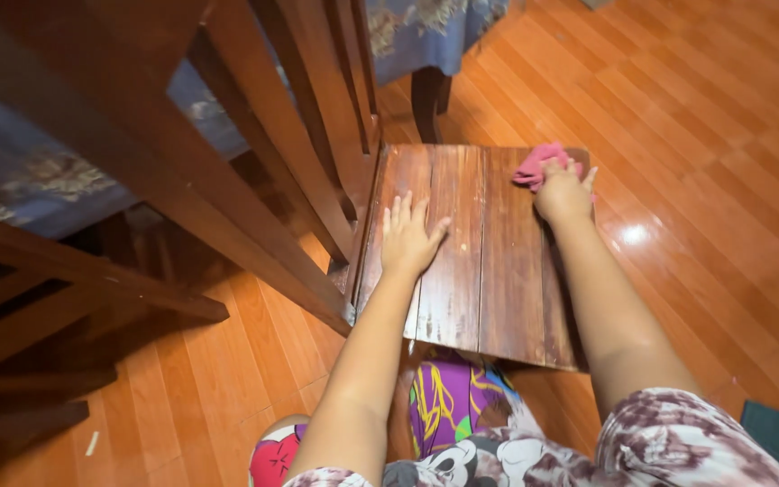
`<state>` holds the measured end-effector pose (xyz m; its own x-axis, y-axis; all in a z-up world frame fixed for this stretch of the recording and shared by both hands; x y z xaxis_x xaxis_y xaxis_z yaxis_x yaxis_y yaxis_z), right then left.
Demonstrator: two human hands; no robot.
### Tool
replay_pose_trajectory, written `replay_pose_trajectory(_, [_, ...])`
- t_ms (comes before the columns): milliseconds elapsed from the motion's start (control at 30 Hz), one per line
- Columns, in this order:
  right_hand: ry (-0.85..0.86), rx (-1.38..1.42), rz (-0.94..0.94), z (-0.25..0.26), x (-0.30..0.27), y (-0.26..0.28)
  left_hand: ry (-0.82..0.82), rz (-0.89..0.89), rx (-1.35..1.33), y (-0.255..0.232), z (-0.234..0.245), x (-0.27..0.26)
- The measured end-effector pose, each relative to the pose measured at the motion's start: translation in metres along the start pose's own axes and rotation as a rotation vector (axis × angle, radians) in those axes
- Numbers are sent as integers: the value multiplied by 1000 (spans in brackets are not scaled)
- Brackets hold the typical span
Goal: The person wipes a wooden chair with a pink cloth, cleaning the backrest, seat, and legs. The person moves the chair to access different sides and continues wiping until the entire surface is covered.
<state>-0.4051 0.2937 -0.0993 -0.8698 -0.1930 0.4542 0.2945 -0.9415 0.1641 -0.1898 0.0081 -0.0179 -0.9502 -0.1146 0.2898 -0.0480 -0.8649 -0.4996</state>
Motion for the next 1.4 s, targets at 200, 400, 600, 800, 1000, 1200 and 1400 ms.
replay_pose_trajectory(200, [300, 810, -183, -43, 30, 111, -13, -7, -93, -9, 10, 1])
replay_pose_trajectory(400, [441, 610, 415, 57, -49, 281, -404, -113, -227, 8, 16, -7])
replay_pose_trajectory(600, [234, 411, 120, 183, -108, 114, -96, -98, -149, -2, 10, -6])
replay_pose_trajectory(800, [111, 171, 21, 80, -14, 66, 109, -334, -10, -28, 0, 0])
replay_pose_trajectory(1000, [204, 424, 273, 115, -181, 156, 8, 1, -321, -53, -33, 13])
replay_pose_trajectory(1200, [208, 107, -64, 174, -131, 26, 181, -226, -252, -105, -72, 0])
replay_pose_trajectory(1400, [250, 157, -162, 122, -40, 72, -39, -278, -378, -101, -74, -6])
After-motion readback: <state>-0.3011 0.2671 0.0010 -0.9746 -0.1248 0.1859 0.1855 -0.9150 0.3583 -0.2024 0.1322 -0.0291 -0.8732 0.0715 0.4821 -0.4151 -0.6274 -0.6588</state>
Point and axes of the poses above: each hand's wrist, its own x-axis towards the middle knuckle, its own z-axis out of the back of the hand, y = z × x, the point moved 3 cm from there along x, towards the middle knuckle, and after that the axes turned 6 degrees about -z, right-handed, at the moved point
